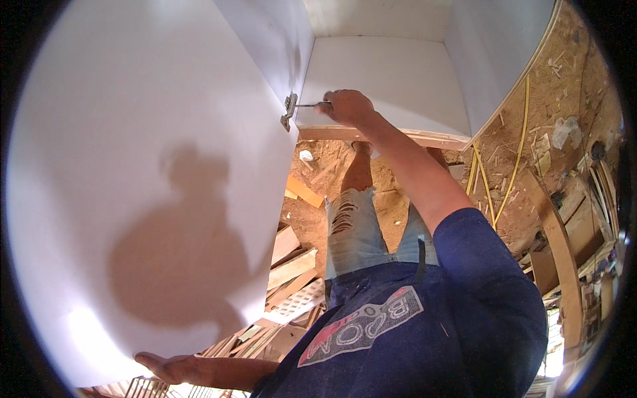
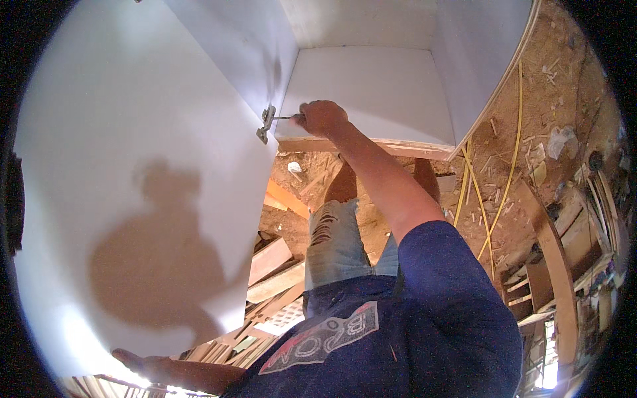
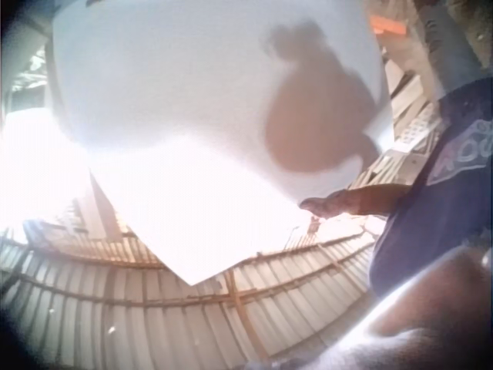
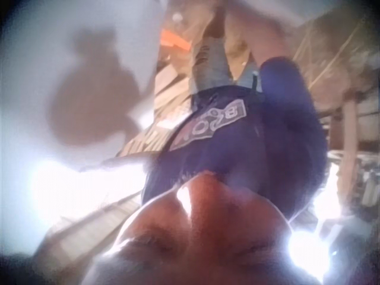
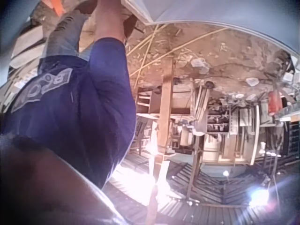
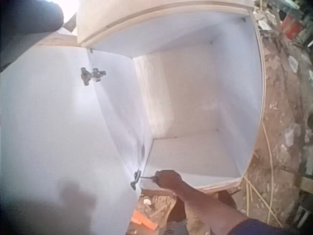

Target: The person assembles a wooden cabinet by installing a hinge on the inside of the door using a power drill and then tightening the hinge screws with a screwdriver.

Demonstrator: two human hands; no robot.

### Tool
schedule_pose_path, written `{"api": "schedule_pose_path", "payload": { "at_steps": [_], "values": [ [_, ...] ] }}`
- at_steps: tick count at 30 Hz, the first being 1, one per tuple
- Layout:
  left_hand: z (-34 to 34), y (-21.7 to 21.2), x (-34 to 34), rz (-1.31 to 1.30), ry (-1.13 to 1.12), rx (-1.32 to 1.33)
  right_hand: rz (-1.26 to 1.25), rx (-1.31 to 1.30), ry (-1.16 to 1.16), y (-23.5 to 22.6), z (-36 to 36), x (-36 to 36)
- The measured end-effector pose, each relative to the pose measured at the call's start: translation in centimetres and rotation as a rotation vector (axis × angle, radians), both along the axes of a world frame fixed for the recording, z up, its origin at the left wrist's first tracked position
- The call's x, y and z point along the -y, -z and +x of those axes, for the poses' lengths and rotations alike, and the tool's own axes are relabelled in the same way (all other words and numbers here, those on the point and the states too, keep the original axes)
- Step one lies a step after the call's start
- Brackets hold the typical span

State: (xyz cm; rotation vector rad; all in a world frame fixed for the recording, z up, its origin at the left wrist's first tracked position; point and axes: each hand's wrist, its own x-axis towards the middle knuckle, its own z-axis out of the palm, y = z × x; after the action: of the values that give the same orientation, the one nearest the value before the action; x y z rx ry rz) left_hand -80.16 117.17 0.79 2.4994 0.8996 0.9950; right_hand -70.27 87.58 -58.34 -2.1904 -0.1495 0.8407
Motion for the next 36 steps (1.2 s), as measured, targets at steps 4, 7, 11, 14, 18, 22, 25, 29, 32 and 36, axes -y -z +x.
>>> {"api": "schedule_pose_path", "payload": {
  "at_steps": [4, 7, 11, 14, 18, 22, 25, 29, 32, 36],
  "values": [
    [1.6, 1.6, 3.3, 0.036, -0.098, 0.043, 0.055, 0.084, -0.012, -0.2, 0.6, 0.3],
    [3.2, 3.3, 6.1, 0.094, -0.143, 0.064, -0.012, -0.063, -0.108, 0.0, 1.2, 0.3],
    [0.8, 0.9, 1.3, 0.068, -0.026, 0.044, 0.001, -0.126, -0.022, 0.0, 1.1, 0.0],
    [0.2, 0.8, 1.4, 0.020, -0.011, 0.052, 0.092, 0.081, 0.073, -0.2, 0.7, 0.1],
    [2.2, 2.4, 5.3, 0.167, -0.226, 0.053, 0.053, -0.101, -0.081, -0.3, 1.5, -0.2],
    [1.6, 1.4, 4.4, 0.019, -0.054, 0.055, 0.004, -0.267, -0.096, -1.2, 2.4, 0.6],
    [0.8, 2.0, 4.5, -0.093, -0.005, 0.045, -0.006, -0.254, 0.017, -2.3, 1.6, 4.4],
    [-0.1, 1.7, 6.5, -0.256, 0.041, -0.018, 0.000, -0.074, 0.055, -6.4, -2.5, 12.9],
    [-1.1, 1.4, 8.5, -0.436, 0.133, -0.100, -0.069, -0.136, 0.176, -9.0, -7.8, 20.2],
    [-1.2, 3.0, 15.0, -0.387, 0.265, 0.019, -0.111, -0.142, 0.235, -15.0, -14.9, 29.0]
  ]
}}
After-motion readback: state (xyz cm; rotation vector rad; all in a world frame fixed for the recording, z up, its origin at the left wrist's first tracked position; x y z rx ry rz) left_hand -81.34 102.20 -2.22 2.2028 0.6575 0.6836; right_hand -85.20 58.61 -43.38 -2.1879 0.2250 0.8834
